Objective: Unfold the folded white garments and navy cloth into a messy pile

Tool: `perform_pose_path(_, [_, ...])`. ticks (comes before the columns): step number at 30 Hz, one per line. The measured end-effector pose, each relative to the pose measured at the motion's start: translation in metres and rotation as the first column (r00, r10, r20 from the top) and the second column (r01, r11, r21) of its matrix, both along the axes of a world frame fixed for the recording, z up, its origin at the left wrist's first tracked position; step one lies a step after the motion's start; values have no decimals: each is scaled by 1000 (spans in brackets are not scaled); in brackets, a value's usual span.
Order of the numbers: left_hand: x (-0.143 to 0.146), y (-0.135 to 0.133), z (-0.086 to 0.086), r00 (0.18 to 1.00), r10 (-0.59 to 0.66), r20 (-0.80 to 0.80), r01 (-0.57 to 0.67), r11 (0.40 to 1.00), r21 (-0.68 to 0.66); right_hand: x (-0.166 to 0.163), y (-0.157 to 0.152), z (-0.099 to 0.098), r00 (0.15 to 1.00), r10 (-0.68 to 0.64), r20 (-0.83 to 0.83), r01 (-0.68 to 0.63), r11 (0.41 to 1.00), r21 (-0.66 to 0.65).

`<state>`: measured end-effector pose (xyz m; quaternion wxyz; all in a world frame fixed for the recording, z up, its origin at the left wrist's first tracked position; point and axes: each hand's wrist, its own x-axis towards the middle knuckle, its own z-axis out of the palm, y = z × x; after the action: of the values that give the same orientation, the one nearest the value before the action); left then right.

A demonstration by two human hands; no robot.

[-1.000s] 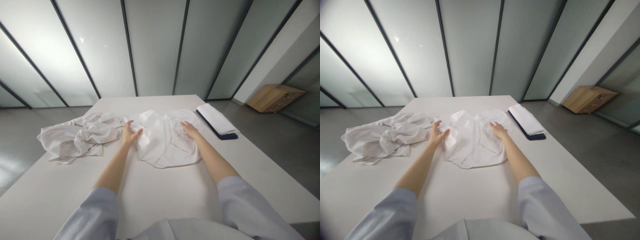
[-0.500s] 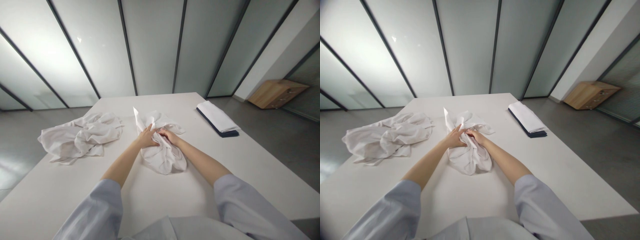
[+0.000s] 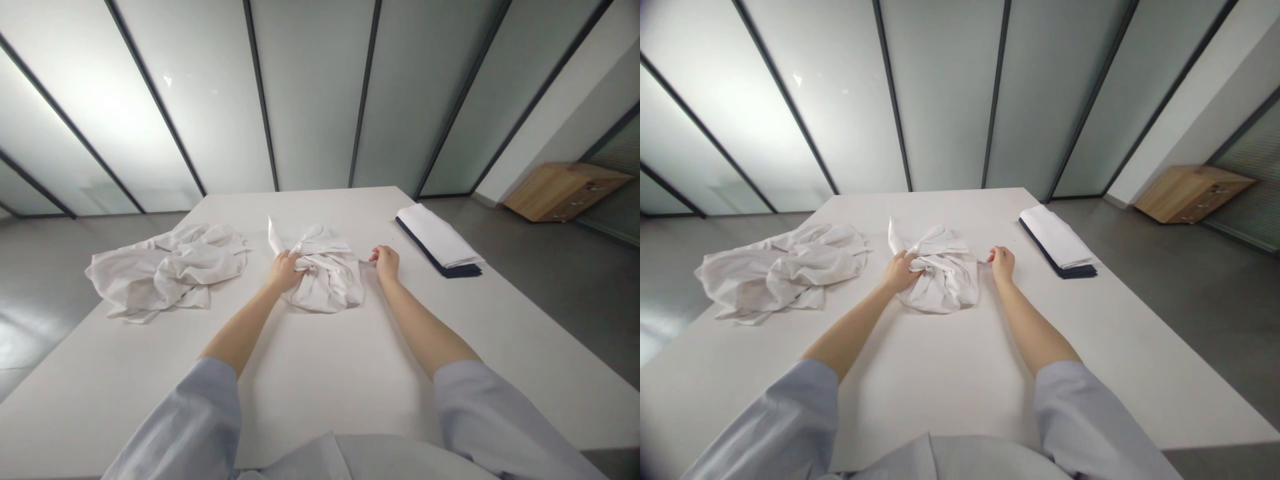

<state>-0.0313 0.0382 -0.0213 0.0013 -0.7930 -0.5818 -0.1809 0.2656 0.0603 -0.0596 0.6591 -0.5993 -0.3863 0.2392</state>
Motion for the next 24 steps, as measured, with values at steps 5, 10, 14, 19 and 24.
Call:
perform_pose_path(5, [-49, -8, 70, 981, 161, 106, -180, 960, 213, -6, -7, 7, 999, 35, 13, -34, 998, -61])
perform_pose_path(10, [-112, -36, 152, 913, 360, 193, -408, 807, 427, -5, -9, 8, 998, 56, 27, -53, 995, -87])
perform_pose_path(14, [-166, -39, 160, 829, 515, 216, -554, 710, 435, -6, -12, 10, 997, 57, 54, -53, 996, -71])
perform_pose_path(19, [-207, -28, 87, 733, 680, -12, -680, 733, -26, -8, -15, 12, 995, 60, 86, -55, 997, -49])
perform_pose_path(24, [-198, -34, 26, 737, 672, 68, -674, 726, 137, -9, -14, 11, 990, 83, 118, -79, 996, -39])
